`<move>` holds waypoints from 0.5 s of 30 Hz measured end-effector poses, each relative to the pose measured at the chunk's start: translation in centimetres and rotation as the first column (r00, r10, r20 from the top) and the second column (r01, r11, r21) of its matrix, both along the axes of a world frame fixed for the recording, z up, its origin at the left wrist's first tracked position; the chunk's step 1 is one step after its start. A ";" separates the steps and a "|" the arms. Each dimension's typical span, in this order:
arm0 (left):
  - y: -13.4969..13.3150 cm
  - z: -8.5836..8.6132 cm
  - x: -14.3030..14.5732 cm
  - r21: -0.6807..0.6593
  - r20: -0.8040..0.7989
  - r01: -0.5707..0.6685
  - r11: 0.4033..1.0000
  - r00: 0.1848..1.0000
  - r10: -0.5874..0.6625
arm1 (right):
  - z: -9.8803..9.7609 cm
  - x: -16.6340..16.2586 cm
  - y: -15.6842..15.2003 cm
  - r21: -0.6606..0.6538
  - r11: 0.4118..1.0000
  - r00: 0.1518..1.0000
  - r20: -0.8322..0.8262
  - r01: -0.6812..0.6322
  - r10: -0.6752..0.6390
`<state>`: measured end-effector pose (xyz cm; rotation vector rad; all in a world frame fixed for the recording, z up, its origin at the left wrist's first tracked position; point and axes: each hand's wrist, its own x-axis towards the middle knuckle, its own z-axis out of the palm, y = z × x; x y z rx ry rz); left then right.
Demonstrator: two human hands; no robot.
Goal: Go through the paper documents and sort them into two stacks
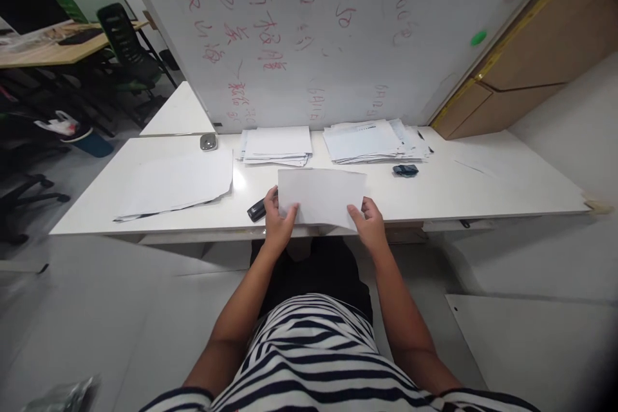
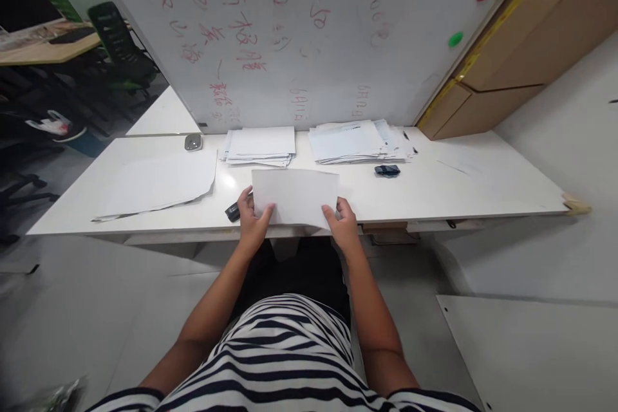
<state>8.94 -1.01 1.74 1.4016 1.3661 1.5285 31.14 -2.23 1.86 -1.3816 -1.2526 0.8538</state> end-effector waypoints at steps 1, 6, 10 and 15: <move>-0.1 0.0 0.0 0.001 -0.007 0.004 1.000 1.000 -0.004 | 0.0 -0.1 -0.1 -0.007 1.000 0.999 0.032 0.016 -0.016; -1.2 -0.5 0.2 0.082 -0.036 -0.039 0.996 0.998 0.042 | 0.1 -0.5 -0.7 -0.018 0.996 0.996 0.021 0.084 -0.084; -1.6 -0.7 0.3 0.228 -0.095 -0.057 0.972 0.992 0.081 | 0.2 -0.4 -1.4 0.107 0.986 0.981 -0.161 0.129 -0.110; -1.3 -0.3 -0.1 0.153 -0.183 0.103 0.983 0.980 -0.075 | 0.1 -0.3 -2.1 0.136 0.986 0.983 -0.167 0.094 -0.070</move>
